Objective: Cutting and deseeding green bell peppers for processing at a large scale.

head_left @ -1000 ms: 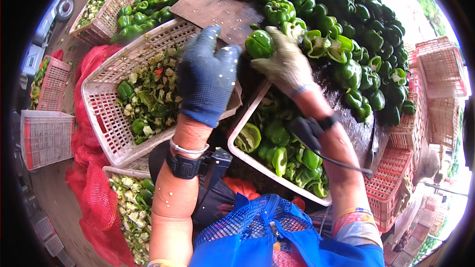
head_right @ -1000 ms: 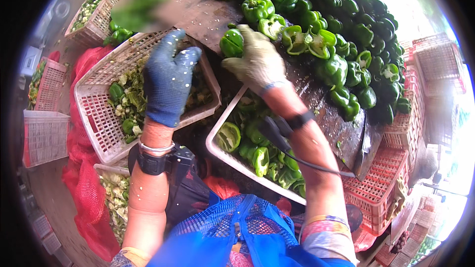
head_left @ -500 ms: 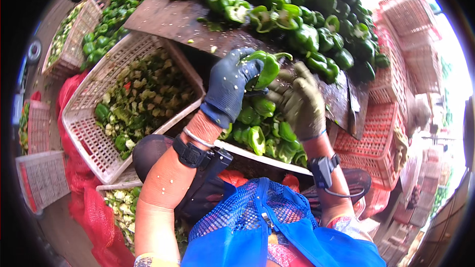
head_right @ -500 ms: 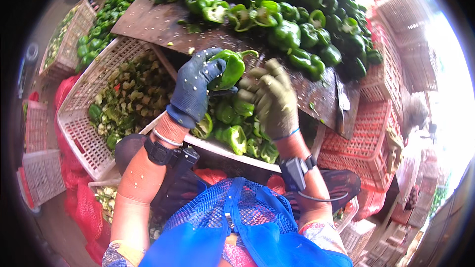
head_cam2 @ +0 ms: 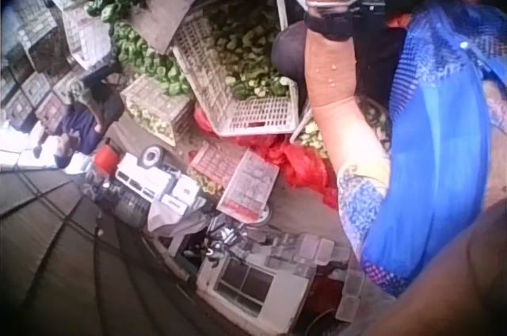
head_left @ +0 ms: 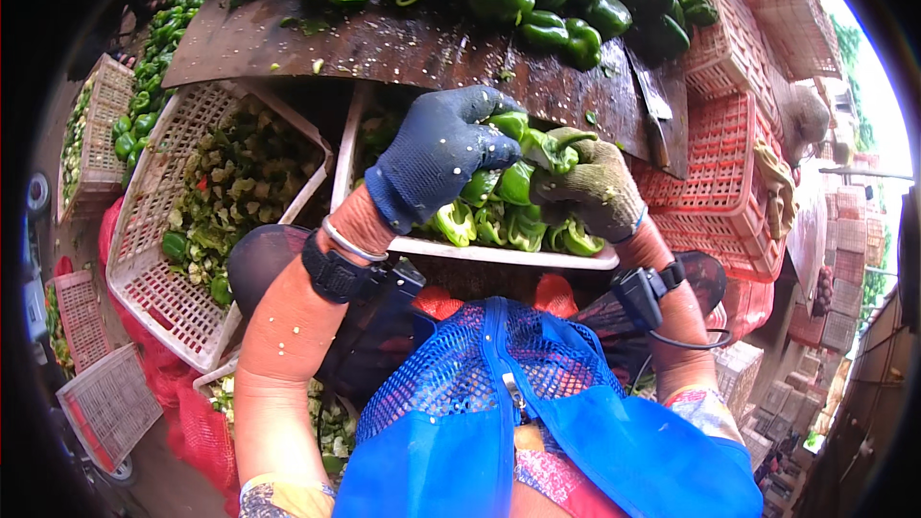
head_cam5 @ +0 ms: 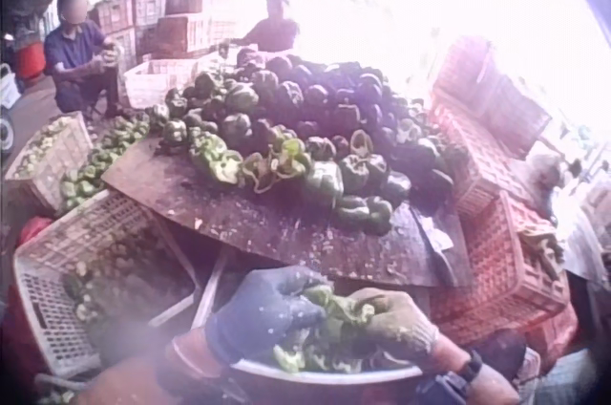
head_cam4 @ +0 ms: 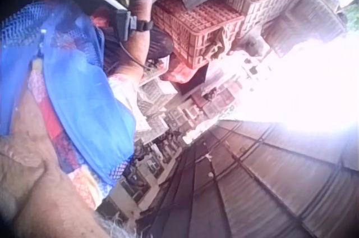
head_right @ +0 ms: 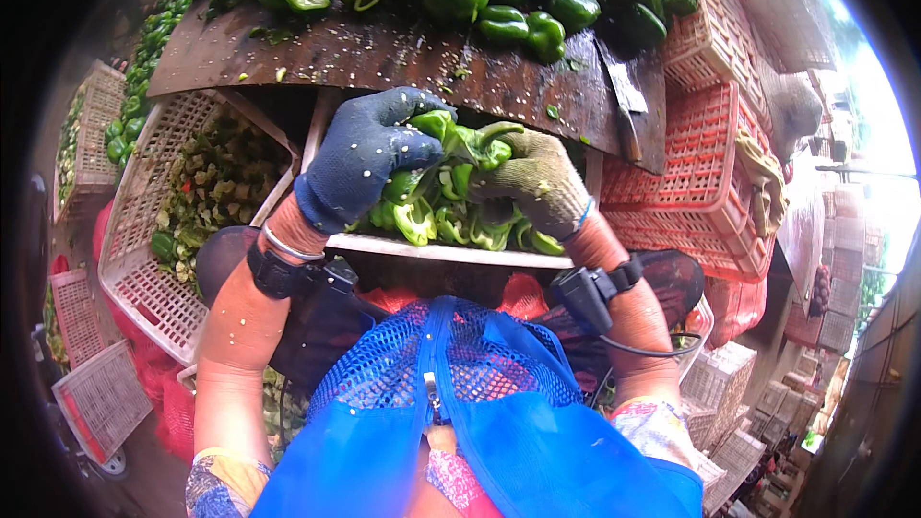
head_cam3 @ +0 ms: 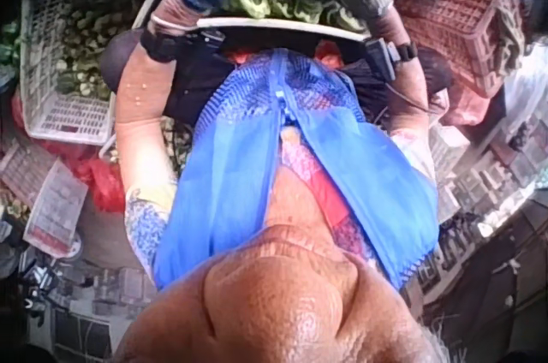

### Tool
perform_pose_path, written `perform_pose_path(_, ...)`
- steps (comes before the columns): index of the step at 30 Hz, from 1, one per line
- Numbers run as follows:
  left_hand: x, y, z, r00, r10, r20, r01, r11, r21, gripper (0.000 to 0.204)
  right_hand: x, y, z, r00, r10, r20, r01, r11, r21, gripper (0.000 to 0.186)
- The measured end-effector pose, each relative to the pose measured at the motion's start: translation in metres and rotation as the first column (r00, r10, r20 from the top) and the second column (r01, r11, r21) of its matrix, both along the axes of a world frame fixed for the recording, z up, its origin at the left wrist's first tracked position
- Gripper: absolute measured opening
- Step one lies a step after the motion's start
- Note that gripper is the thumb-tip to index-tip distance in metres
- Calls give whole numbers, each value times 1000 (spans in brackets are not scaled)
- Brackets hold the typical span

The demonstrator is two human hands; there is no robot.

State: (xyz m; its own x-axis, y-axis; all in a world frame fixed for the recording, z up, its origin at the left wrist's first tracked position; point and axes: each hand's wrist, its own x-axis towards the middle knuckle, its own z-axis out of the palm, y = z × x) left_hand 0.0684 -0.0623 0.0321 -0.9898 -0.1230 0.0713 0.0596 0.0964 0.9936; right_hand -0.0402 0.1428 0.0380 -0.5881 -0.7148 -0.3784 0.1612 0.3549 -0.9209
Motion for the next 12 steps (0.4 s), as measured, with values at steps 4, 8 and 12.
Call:
perform_pose_path(4,1,-1,4,995,44,93,-54,994,99,32,-23,47,-6,957,-250,147,256,967,-17,29)
perform_pose_path(8,-14,4,-24,991,116,-61,-126,705,-698,49,-24,67,-4,922,-265,282,270,963,23,42)
perform_pose_path(12,-27,23,-25,956,-96,-278,-142,675,-724,75,-16,40,-5,933,-94,347,70,994,82,56)
